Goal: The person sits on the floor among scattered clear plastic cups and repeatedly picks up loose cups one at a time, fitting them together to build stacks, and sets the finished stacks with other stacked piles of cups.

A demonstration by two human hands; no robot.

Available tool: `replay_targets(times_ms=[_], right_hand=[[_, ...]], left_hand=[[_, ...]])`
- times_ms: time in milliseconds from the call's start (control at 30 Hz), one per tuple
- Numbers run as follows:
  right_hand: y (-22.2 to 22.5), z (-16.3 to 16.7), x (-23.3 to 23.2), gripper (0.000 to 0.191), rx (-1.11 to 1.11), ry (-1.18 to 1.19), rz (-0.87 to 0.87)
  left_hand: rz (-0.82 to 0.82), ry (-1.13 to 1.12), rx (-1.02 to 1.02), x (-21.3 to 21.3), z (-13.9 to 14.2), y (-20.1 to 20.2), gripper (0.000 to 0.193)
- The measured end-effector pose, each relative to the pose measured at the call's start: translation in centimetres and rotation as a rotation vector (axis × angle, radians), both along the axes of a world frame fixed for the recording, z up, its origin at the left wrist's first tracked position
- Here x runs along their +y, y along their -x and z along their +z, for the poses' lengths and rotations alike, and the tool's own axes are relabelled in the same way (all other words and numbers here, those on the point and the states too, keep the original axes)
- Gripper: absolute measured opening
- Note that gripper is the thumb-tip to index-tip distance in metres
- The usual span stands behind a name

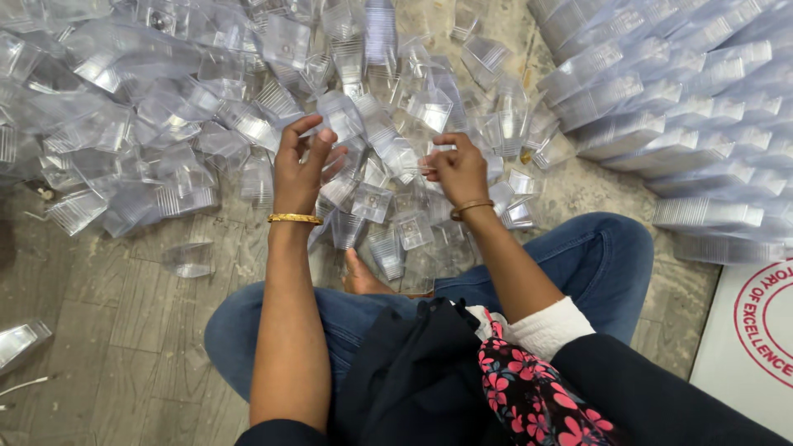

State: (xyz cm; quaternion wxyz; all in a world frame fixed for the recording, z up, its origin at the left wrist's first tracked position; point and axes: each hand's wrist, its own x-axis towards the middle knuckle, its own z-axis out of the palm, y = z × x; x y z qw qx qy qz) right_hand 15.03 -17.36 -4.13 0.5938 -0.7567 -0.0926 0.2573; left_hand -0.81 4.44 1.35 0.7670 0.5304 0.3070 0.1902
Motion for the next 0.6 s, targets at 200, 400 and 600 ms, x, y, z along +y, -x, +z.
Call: replay_targets(times_ms=[200, 400, 600], right_hand=[[-0.7, 2.6, -1.5, 0.023, 0.454, -0.147, -0.126], [-0.3, 4.7, -2.0, 0.040, 0.494, -0.129, -0.096], [1.6, 3.5, 0.3, 0.037, 0.476, -0.075, 0.001]], left_hand=[[-0.094, -0.006, 0.046, -0.4, 0.3, -0.3, 0.050], [-0.155, -0.003, 0.082, -0.5, -0.5, -0.3, 0.046], [-0.393, -0.295, 0.031, -3.5, -0.8, -1.3, 0.057]])
